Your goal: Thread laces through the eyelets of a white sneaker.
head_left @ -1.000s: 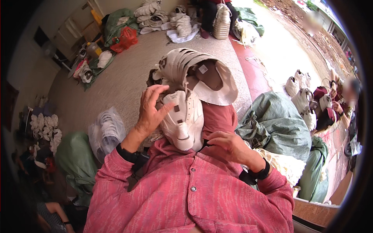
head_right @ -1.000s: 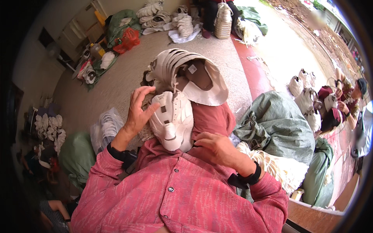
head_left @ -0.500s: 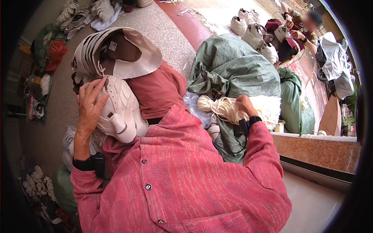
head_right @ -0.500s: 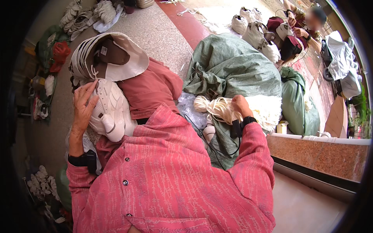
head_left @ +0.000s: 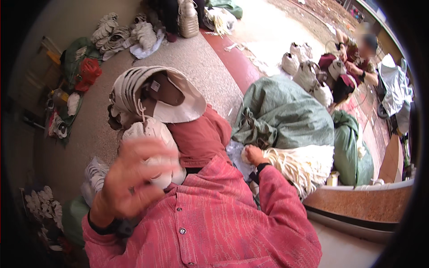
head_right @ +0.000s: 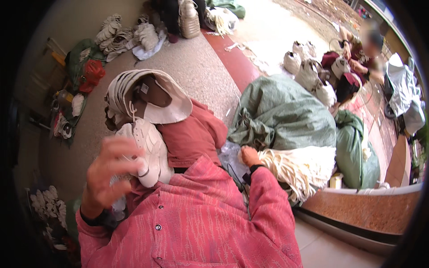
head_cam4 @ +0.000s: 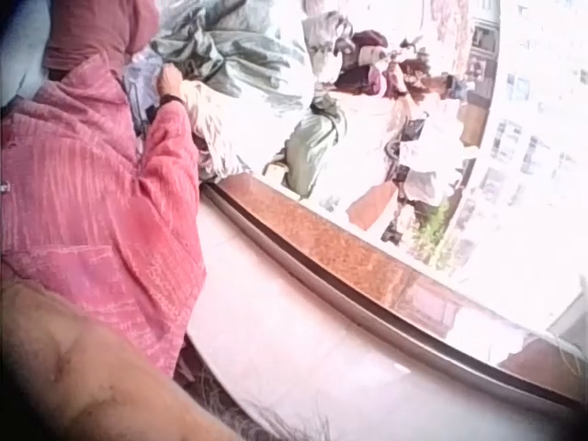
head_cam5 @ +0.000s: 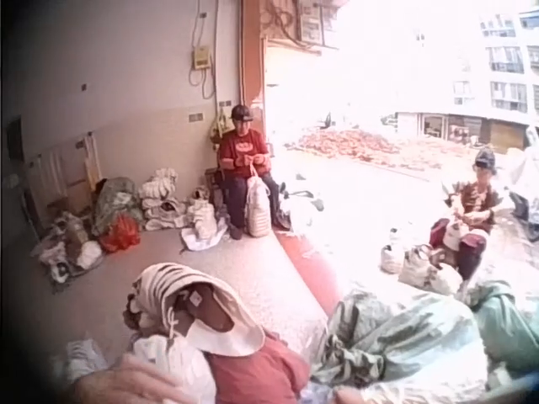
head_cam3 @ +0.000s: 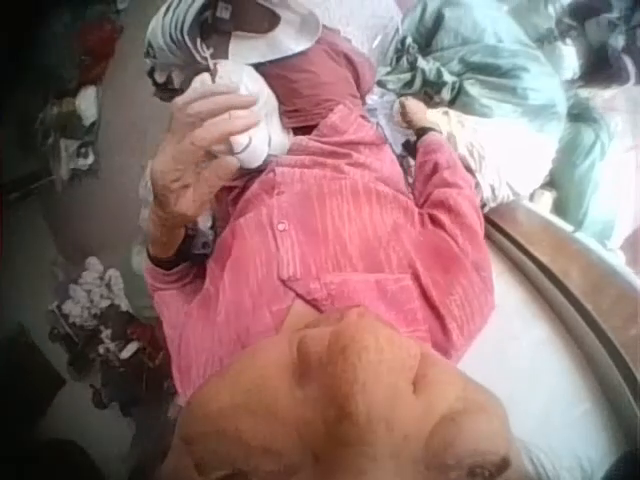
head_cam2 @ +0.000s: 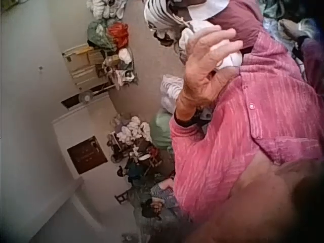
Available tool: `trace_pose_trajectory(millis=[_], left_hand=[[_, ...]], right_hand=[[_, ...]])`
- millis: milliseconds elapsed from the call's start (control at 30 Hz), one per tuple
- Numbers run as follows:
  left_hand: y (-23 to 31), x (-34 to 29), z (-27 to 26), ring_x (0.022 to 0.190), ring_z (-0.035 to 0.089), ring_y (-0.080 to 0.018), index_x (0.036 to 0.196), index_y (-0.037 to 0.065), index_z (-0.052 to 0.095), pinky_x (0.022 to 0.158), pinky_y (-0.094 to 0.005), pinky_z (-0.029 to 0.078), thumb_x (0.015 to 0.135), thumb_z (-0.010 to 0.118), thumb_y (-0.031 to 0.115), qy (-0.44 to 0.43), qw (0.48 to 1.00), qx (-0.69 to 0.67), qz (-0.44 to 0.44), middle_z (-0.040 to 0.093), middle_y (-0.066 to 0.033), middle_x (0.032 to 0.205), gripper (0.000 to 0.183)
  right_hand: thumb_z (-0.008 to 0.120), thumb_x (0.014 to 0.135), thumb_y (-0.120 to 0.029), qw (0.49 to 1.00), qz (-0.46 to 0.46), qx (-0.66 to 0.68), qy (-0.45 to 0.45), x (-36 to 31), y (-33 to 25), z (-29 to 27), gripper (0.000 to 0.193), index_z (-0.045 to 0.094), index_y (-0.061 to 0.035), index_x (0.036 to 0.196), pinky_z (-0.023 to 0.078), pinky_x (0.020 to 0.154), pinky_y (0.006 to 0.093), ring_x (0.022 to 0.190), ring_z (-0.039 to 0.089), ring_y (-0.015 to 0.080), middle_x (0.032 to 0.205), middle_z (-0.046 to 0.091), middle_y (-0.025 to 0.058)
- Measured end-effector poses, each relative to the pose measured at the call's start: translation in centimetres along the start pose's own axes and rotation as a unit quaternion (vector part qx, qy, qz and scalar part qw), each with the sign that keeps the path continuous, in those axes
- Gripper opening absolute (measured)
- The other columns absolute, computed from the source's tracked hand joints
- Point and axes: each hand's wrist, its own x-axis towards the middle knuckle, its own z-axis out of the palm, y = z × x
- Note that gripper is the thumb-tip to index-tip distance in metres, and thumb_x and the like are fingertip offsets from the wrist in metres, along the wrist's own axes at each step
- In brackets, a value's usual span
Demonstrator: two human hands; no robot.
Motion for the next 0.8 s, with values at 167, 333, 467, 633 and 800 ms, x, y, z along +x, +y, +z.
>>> trace_pose_trajectory(millis=[167, 333, 467, 633, 800], left_hand=[[7.6, 2.4, -1.6, 0.106, 0.062, -0.0256, 0.109, 0.004, 0.068, 0.09, -0.036, 0.048, 0.093, 0.062, 0.022, -0.01, 0.981, -0.085, 0.177, 0.068, -0.0133, 0.111, 0.026], [9.2, 4.5, 3.7, 0.087, 0.065, -0.0197, 0.115, -0.002, 0.067, 0.079, -0.0336, 0.048, 0.085, 0.062, 0.008, 0.3, 0.904, -0.138, 0.273, 0.069, -0.0087, 0.097, 0.032], [9.4, 6.3, 5.4, 0.081, 0.063, -0.0184, 0.116, 0.0, 0.064, 0.072, -0.0329, 0.048, 0.088, 0.06, 0.011, 0.364, 0.871, -0.134, 0.3, 0.067, -0.0066, 0.092, 0.03], [9.7, 6.6, 4.0, 0.076, 0.06, -0.0184, 0.13, 0.014, 0.049, 0.07, -0.0324, 0.047, 0.09, 0.057, 0.014, 0.278, 0.891, -0.161, 0.322, 0.059, -0.003, 0.085, 0.04], [10.1, 6.2, 3.0, 0.087, 0.058, -0.0171, 0.118, 0.016, 0.053, 0.078, -0.0344, 0.046, 0.092, 0.057, 0.03, 0.022, 0.951, -0.033, 0.305, 0.058, -0.0014, 0.093, 0.03]], right_hand=[[0.06, 0.083, -0.022, 0.996, -0.062, -0.044, 0.052, -0.3, -2.2, 0.0, 0.021, 0.068, -0.0025, 0.079, 0.052, 0.066, 0.0478, 0.078, 0.067, 0.0373, 0.084, 0.066, 0.02], [0.058, 0.086, -0.025, 0.981, -0.12, -0.049, 0.141, -1.5, -3.4, -2.8, 0.027, 0.068, -0.0004, 0.08, 0.051, 0.065, 0.047, 0.073, 0.065, 0.039, 0.082, 0.067, 0.0217], [0.057, 0.085, -0.017, 0.984, -0.092, -0.095, 0.122, -1.6, -1.8, -2.5, 0.017, 0.066, -0.003, 0.087, 0.047, 0.074, 0.0433, 0.086, 0.061, 0.0311, 0.09, 0.065, 0.016], [0.06, 0.081, -0.016, 0.996, 0.056, 0.03, 0.058, -1.7, -8.1, -8.6, 0.016, 0.068, -0.0035, 0.075, 0.049, 0.058, 0.0382, 0.07, 0.067, 0.028, 0.069, 0.065, 0.0133], [0.069, 0.091, -0.019, 0.789, 0.076, 0.608, 0.042, -2.4, -11.5, -13.2, 0.022, 0.062, -0.0031, 0.079, 0.035, 0.051, 0.0213, 0.058, 0.048, 0.004, 0.066, 0.057, -0.0026]])
